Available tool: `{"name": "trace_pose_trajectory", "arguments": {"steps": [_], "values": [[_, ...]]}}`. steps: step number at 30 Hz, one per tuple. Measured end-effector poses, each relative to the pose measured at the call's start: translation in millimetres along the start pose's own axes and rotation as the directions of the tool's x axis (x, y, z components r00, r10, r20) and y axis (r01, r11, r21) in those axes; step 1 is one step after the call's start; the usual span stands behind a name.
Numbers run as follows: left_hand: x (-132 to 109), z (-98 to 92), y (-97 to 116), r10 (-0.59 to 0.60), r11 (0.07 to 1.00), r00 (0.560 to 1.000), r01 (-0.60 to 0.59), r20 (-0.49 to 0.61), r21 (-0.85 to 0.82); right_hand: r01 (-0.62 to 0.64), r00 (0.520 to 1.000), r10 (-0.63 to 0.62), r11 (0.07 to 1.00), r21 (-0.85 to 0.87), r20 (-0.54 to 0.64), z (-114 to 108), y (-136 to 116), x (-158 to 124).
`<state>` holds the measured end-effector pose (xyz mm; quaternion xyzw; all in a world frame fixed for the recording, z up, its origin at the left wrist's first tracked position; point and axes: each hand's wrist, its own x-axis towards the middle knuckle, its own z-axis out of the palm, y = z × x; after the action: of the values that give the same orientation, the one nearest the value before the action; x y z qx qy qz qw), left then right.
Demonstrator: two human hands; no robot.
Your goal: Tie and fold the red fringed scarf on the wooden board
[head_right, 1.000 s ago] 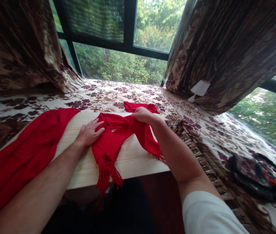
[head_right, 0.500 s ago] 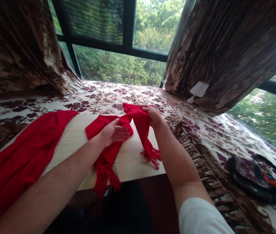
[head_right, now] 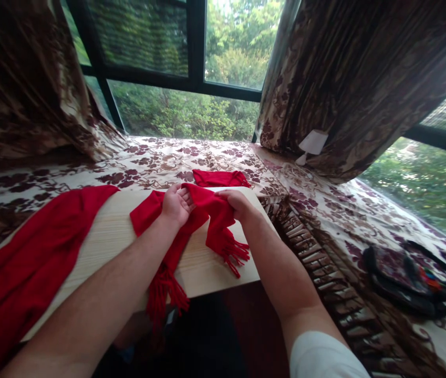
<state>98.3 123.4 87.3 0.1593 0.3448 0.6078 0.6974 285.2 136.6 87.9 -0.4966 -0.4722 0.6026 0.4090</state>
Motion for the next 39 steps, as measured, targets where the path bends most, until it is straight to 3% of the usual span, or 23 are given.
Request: {"name": "trace_pose_trajectory", "arguments": {"steps": [4, 10, 13, 19, 23, 26, 29, 32, 36, 39], "values": [[-4, 2.5, 3, -0.067, 0.993, 0.998, 0.067, 0.001, 0.102, -0.104, 0.995, 0.104, 0.993, 0.064, 0.003, 11, 16, -14], [-6, -9.2, -14, -0.037, 0.992, 0.984, 0.057, -0.174, 0.110, 0.008, 0.999, -0.001, 0.976, 0.216, -0.035, 21, 15, -19], [-4, -24.6, -25, -0.110, 0.989, 0.986, 0.121, -0.127, 0.079, 0.068, 0.998, -0.070, 0.958, 0.278, -0.005, 20, 16, -19], [-2, -40.2, -35, -0.102, 0.995, 0.994, 0.102, -0.046, -0.005, 0.093, 0.995, -0.102, 0.943, 0.319, 0.010, 18, 44, -19], [-7, -38.0, -36, -0.092, 0.995, 0.993, 0.094, 0.067, -0.017, 0.076, 0.991, -0.106, 0.947, 0.313, 0.079, 18, 54, -22], [-10, -36.2, -36, -0.151, 0.988, 0.981, 0.148, 0.120, 0.035, 0.074, 0.977, -0.132, 0.946, 0.315, 0.168, 18, 53, -26], [-9, -34.5, -35, -0.261, 0.956, 0.963, 0.248, 0.069, 0.156, 0.053, 0.948, -0.151, 0.943, 0.330, 0.279, 17, 52, -28], [-9, -30.9, -32, -0.231, 0.966, 0.973, 0.231, -0.007, 0.118, 0.050, 0.926, -0.176, 0.935, 0.352, 0.336, 16, 53, -28], [-23, -21.4, -33, -0.151, 0.989, 0.982, 0.150, -0.110, -0.014, 0.128, 0.917, -0.271, 0.895, 0.427, 0.292, 17, 54, -27], [-42, -14.7, -37, -0.172, 0.985, 0.984, 0.172, -0.044, 0.003, 0.168, 0.912, -0.318, 0.866, 0.470, 0.259, 18, 52, -29]]}}
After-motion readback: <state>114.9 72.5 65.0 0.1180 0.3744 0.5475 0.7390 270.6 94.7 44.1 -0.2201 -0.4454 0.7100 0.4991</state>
